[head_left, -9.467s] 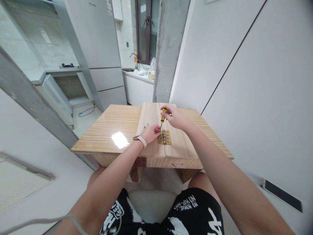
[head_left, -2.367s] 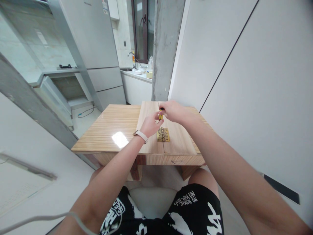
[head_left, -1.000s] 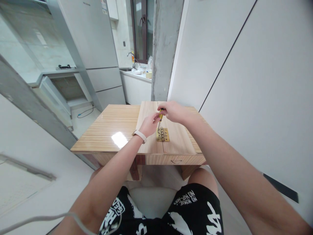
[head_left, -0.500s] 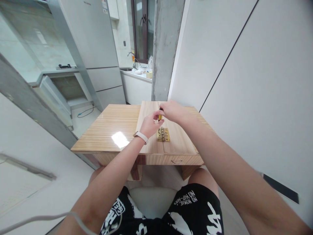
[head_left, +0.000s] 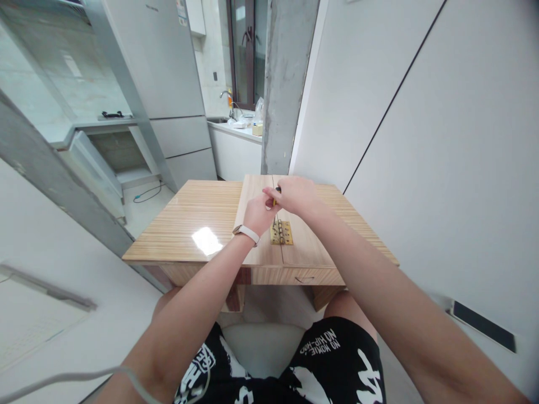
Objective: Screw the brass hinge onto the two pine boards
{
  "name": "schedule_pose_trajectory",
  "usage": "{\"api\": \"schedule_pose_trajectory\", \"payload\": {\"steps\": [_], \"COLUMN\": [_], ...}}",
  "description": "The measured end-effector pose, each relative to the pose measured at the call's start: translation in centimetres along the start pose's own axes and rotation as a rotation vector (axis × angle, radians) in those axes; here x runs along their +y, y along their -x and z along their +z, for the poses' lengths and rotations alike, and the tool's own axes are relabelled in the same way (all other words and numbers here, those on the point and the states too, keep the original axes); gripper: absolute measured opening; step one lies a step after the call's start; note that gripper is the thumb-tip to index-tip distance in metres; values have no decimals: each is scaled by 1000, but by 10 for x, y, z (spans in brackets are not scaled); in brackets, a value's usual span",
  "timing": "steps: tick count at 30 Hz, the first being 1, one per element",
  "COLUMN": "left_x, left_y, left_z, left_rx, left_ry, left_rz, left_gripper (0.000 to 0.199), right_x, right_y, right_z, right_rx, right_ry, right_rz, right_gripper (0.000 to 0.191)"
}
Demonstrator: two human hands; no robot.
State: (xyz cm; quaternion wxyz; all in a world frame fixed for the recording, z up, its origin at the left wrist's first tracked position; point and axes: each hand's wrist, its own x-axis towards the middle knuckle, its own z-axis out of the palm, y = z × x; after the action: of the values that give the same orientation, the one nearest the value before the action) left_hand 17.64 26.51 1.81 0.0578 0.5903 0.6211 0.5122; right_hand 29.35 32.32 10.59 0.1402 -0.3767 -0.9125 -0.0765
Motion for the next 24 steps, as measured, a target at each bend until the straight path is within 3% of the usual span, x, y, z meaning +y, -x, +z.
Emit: {"api": "schedule_pose_trajectory", "payload": {"steps": [5,12,24], "left_x": [-10,-15,-9], "left_y": [0,-2,4], "left_z": [2,0,-1], "left_rx": [-33,-119,-137], "left_ry": [25,98,82], "left_rz": [23,14,-8], "left_gripper": [11,18,16], "right_x": [12,17,14], "right_y": [2,-3,-6], "right_z": [-10,-11,-17], "right_rx": [-30,-53,-114], "right_ry": [-186,-255,-69], "right_rz": [-227,-290,-275], "right_gripper": [27,31,21]}}
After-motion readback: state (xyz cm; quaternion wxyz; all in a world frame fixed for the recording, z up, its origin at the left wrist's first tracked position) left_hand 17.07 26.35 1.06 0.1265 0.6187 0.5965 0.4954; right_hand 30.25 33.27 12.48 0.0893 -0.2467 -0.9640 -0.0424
